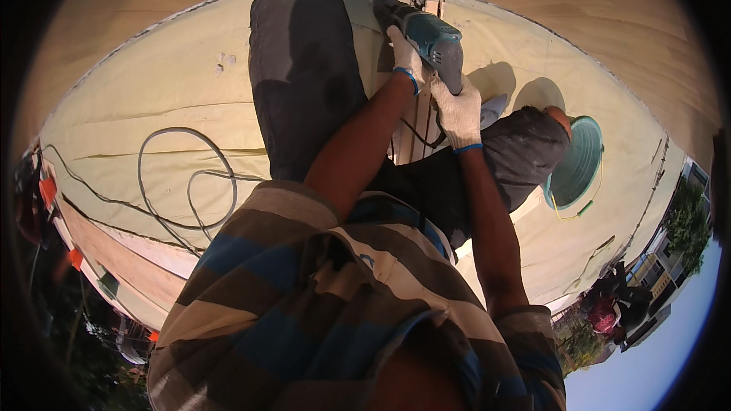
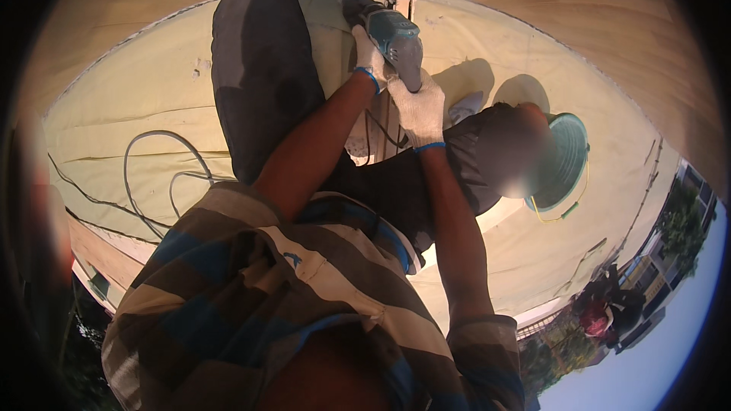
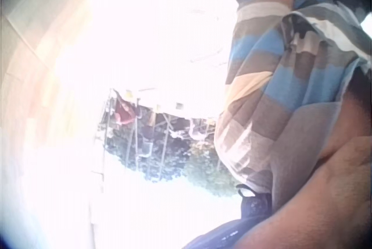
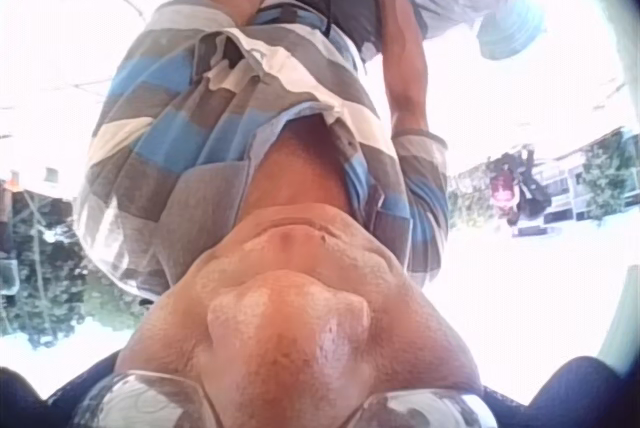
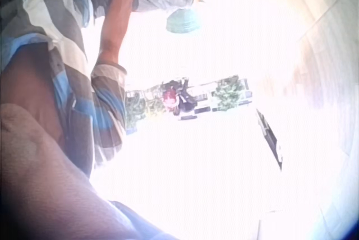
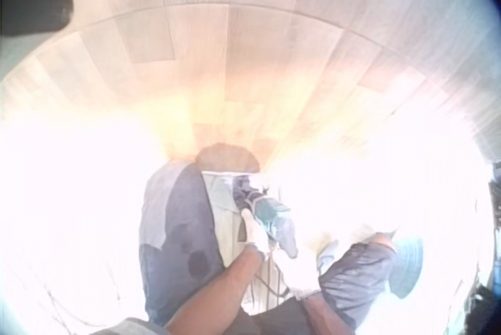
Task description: The person walks onto a rooftop construction area and uses a handheld jigsaw to cut a long wooden plank laid on a tarp. The person positions the plank, starts the jigsaw, and cuts along the plank's length while kneeling.
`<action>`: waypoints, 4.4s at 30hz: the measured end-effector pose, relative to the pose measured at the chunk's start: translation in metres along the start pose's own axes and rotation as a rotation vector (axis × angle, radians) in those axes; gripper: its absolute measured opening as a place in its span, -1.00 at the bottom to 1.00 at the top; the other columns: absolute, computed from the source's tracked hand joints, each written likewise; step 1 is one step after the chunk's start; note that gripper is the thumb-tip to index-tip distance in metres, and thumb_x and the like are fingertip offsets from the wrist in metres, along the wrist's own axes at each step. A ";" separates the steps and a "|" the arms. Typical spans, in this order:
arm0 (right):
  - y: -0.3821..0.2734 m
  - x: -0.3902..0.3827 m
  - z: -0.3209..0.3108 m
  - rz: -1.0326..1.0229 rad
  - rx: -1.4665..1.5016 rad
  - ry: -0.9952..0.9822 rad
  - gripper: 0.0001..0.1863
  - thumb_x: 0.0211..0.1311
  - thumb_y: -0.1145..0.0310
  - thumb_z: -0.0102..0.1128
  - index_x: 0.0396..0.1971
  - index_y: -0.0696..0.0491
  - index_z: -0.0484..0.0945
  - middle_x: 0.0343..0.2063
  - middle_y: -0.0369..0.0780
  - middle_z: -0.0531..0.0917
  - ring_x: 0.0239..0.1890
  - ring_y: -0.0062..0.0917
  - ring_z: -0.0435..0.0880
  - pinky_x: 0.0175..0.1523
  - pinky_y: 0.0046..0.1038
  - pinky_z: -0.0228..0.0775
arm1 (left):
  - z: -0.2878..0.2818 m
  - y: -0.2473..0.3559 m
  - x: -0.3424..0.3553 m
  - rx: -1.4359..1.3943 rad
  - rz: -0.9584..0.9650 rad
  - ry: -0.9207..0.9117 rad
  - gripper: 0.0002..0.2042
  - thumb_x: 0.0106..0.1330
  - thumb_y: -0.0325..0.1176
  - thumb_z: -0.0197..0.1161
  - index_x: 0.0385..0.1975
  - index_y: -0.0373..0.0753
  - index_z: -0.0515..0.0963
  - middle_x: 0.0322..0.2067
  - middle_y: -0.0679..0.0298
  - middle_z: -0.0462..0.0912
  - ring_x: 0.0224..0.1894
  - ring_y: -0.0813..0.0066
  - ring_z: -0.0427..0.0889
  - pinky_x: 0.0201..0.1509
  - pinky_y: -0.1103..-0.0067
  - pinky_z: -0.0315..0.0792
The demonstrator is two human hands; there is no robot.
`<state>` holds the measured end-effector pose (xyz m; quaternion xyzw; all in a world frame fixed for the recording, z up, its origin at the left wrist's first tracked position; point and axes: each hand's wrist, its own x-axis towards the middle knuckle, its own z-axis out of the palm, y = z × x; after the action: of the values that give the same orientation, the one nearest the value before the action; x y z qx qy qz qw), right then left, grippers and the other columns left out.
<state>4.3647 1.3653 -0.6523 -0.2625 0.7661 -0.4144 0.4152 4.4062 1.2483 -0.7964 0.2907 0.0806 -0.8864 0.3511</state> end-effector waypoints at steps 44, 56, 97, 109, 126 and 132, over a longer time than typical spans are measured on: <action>-0.025 0.026 0.016 0.121 0.225 -0.036 -0.67 0.18 0.21 0.38 -0.33 0.23 0.67 -0.56 -0.28 0.66 -0.57 -0.62 0.55 -0.44 -0.48 0.37 | 0.012 0.024 0.037 0.279 -0.015 0.560 -0.13 0.51 0.36 -0.37 0.56 -0.27 0.16 0.56 0.04 0.15 0.54 0.00 0.19 0.57 0.08 0.03; -0.005 0.010 0.015 0.065 0.113 0.096 -0.73 0.19 0.27 0.35 -0.40 0.23 0.64 -0.61 -0.26 0.65 -0.59 -0.63 0.57 -0.45 -0.48 0.39 | -0.004 -0.002 0.037 0.220 0.001 0.555 0.02 0.44 0.51 -0.41 0.62 -0.28 -0.03 0.63 0.03 -0.04 0.61 0.07 0.05 0.65 0.22 -0.19; -0.020 -0.030 -0.007 -0.081 -0.182 0.008 -0.62 0.20 0.20 0.40 -0.16 0.22 0.69 -0.51 -0.25 0.68 -0.45 -0.60 0.61 -0.25 -0.44 0.50 | 0.005 -0.010 -0.033 -0.045 -0.108 0.114 0.04 0.32 0.64 -0.61 0.05 -0.18 0.60 -0.12 0.07 0.70 -0.05 0.05 0.67 0.10 0.14 0.59; -0.023 -0.031 -0.019 -0.054 -0.133 0.051 -0.74 0.25 0.25 0.38 -0.27 0.17 0.69 -0.59 -0.35 0.61 -0.55 -0.72 0.53 -0.38 -0.53 0.38 | 0.015 -0.021 -0.029 0.131 -0.011 0.108 0.00 0.32 0.66 -0.54 0.27 -0.05 0.53 0.16 0.16 0.65 0.18 0.09 0.60 0.28 0.09 0.48; -0.052 0.012 0.006 -0.087 -0.273 -0.045 -0.56 0.17 0.07 0.36 -0.30 0.23 0.68 -0.60 -0.18 0.65 -0.50 -0.54 0.59 -0.30 -0.37 0.47 | -0.034 -0.003 0.052 -0.120 0.218 0.107 -0.08 0.43 0.55 -0.39 0.39 -0.14 0.42 0.31 0.11 0.52 0.25 0.08 0.53 0.36 0.18 0.41; -0.081 0.042 0.018 -0.288 -0.463 -0.102 -0.51 0.19 -0.02 0.30 -0.35 0.22 0.68 -0.62 -0.04 0.63 -0.51 -0.25 0.65 -0.30 -0.27 0.48 | -0.028 0.013 0.066 -0.193 0.319 0.037 -0.14 0.51 0.44 -0.36 0.43 -0.18 0.40 0.38 0.09 0.46 0.26 0.05 0.53 0.38 0.19 0.41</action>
<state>4.3627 1.2841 -0.6064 -0.4771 0.7734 -0.2692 0.3190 4.3893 1.2108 -0.8559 0.2811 0.1246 -0.8021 0.5119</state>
